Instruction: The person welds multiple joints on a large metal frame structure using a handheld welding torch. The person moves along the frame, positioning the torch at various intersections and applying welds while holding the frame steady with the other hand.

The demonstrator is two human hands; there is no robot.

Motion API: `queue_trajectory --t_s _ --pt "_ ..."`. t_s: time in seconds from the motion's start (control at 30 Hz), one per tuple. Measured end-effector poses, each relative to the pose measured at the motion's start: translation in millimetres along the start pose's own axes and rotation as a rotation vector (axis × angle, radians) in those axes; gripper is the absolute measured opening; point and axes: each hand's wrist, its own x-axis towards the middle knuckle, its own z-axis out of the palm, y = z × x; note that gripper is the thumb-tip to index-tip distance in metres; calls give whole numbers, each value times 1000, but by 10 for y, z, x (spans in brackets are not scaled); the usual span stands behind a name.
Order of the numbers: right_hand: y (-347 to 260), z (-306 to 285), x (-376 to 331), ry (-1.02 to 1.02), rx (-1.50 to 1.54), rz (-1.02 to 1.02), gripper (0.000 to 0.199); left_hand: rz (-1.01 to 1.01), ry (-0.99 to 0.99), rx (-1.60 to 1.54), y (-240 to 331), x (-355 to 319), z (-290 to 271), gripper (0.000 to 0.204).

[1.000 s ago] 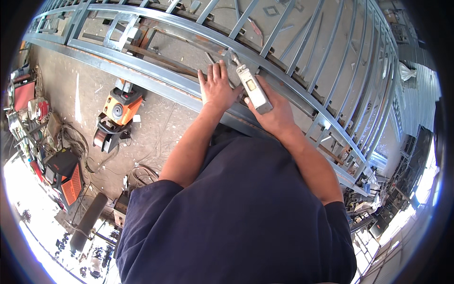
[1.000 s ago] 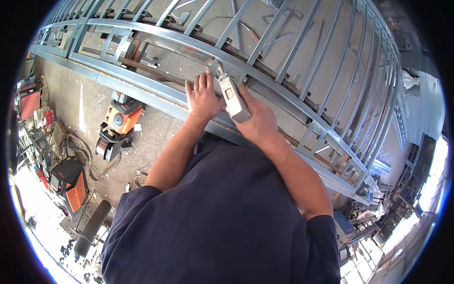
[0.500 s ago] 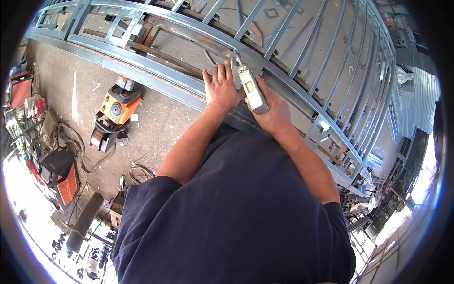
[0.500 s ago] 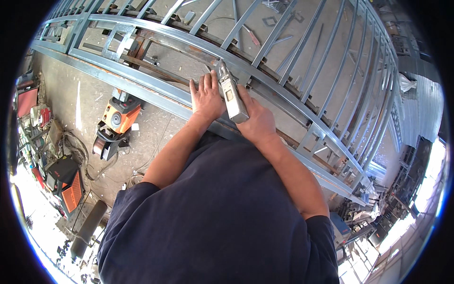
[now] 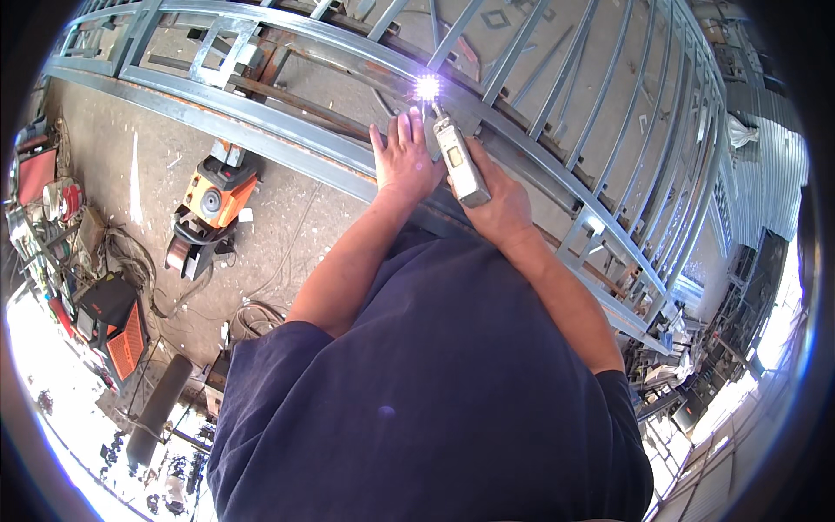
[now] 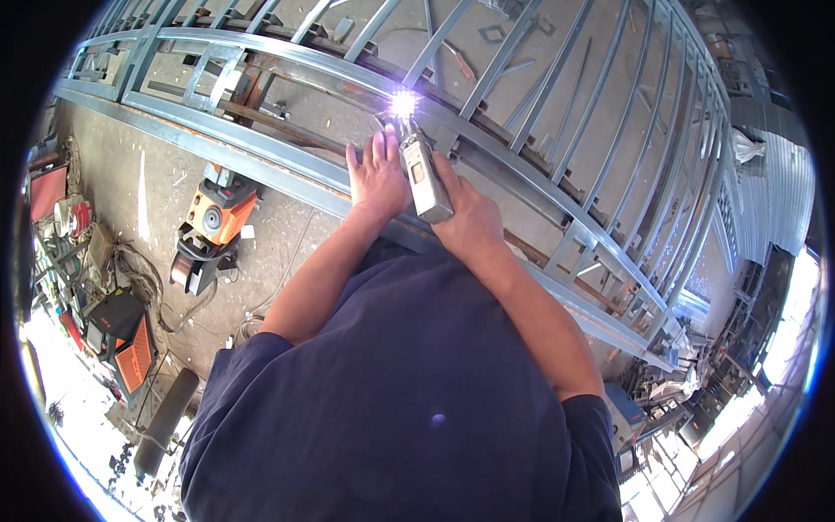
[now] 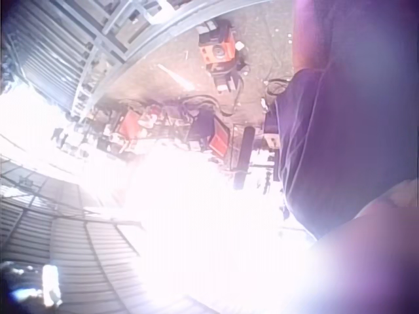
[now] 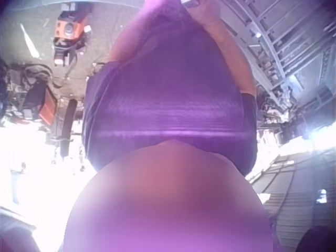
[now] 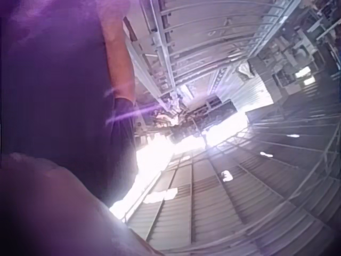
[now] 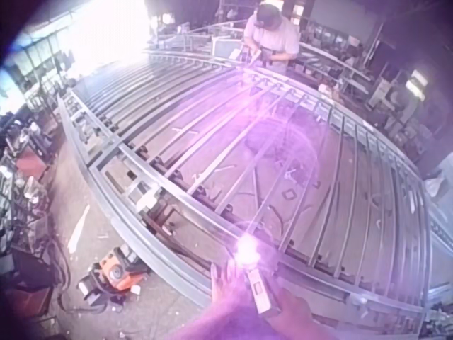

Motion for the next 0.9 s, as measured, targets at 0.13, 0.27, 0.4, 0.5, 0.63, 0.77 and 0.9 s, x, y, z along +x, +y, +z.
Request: queue_trajectory --t_s 0.13,0.27,0.4,0.5,0.63,0.77,0.9 --pt "-1 -10 -14 9 1 9 73 6 -37 -4 11 -2 -60 103" --pt "7 -12 -15 -5 29 34 72 5 -24 -13 9 -12 -68 103" --pt "-2 -32 -39 10 28 43 72 9 -38 -8 11 -15 -86 104" --pt "5 -34 -51 15 33 46 72 12 -29 -2 6 -14 -83 104" --pt "0 -48 -60 -15 32 88 72 11 -22 2 1 -14 -62 104" --pt "40 -152 -140 -37 128 82 73 -15 -83 -60 53 -1 -207 106" --pt "105 -389 -392 -107 143 74 77 -22 -49 -36 52 -6 -179 109"
